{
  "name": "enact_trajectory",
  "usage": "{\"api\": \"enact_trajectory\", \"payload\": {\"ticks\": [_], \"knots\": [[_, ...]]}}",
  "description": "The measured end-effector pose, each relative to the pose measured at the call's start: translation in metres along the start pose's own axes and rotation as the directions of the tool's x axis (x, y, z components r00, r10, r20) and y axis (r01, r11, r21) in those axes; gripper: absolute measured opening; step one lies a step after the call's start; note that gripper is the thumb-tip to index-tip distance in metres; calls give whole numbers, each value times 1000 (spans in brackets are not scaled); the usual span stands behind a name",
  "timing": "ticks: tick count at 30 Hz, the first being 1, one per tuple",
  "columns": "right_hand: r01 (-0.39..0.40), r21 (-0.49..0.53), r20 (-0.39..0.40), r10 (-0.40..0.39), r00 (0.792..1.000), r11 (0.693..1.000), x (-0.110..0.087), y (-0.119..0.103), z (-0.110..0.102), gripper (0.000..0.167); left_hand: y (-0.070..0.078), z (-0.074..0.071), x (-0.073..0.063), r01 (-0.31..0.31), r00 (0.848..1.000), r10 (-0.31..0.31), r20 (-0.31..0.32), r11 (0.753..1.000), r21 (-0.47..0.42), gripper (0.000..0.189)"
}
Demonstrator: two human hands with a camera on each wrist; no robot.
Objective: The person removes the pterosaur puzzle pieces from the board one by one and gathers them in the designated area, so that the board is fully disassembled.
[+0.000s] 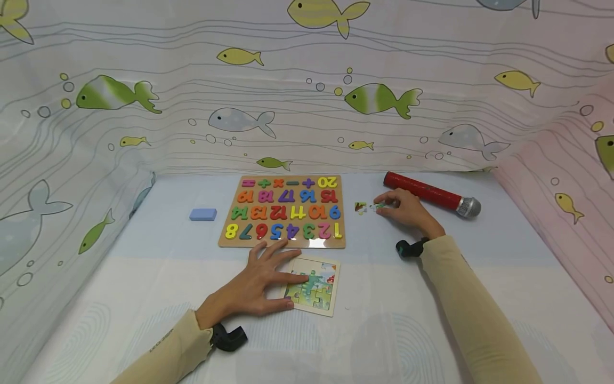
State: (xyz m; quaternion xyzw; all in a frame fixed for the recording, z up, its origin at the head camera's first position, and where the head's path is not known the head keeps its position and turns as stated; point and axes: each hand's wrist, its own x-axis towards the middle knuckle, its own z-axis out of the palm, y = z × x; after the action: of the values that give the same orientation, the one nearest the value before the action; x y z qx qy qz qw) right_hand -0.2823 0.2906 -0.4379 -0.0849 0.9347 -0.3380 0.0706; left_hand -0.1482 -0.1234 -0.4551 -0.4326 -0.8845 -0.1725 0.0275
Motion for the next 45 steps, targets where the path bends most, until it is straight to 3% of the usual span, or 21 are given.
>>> {"api": "enact_trajectory", "payload": {"ticks": [21, 25, 29, 38, 42, 45], "knots": [[-11, 10, 3, 11, 1000, 1000, 0, 1, 0, 35, -2, 1, 0, -8, 1000, 8, -4, 1000, 30, 54], [-6, 27, -32, 7, 999, 1000, -3, 3, 1, 38, -2, 1, -1, 2, 1000, -1, -8, 1000, 19, 54], [4, 68, -119, 4, 993, 998, -7, 5, 2, 39, -2, 2, 0, 0, 1000, 0, -19, 1000, 23, 54], [105, 121, -288, -66, 955, 987, -14, 1, 12, 32, -2, 2, 1, -6, 1000, 7, -30, 999, 32, 54], [169, 112, -285, -131, 950, 979, -19, -12, 19, 27, -2, 1, 1, -6, 1000, 7, -27, 1000, 23, 55], [230, 84, -219, -207, 953, 970, -22, -26, 25, 24, -2, 2, 1, -2, 1000, 2, -20, 1000, 20, 55]]}}
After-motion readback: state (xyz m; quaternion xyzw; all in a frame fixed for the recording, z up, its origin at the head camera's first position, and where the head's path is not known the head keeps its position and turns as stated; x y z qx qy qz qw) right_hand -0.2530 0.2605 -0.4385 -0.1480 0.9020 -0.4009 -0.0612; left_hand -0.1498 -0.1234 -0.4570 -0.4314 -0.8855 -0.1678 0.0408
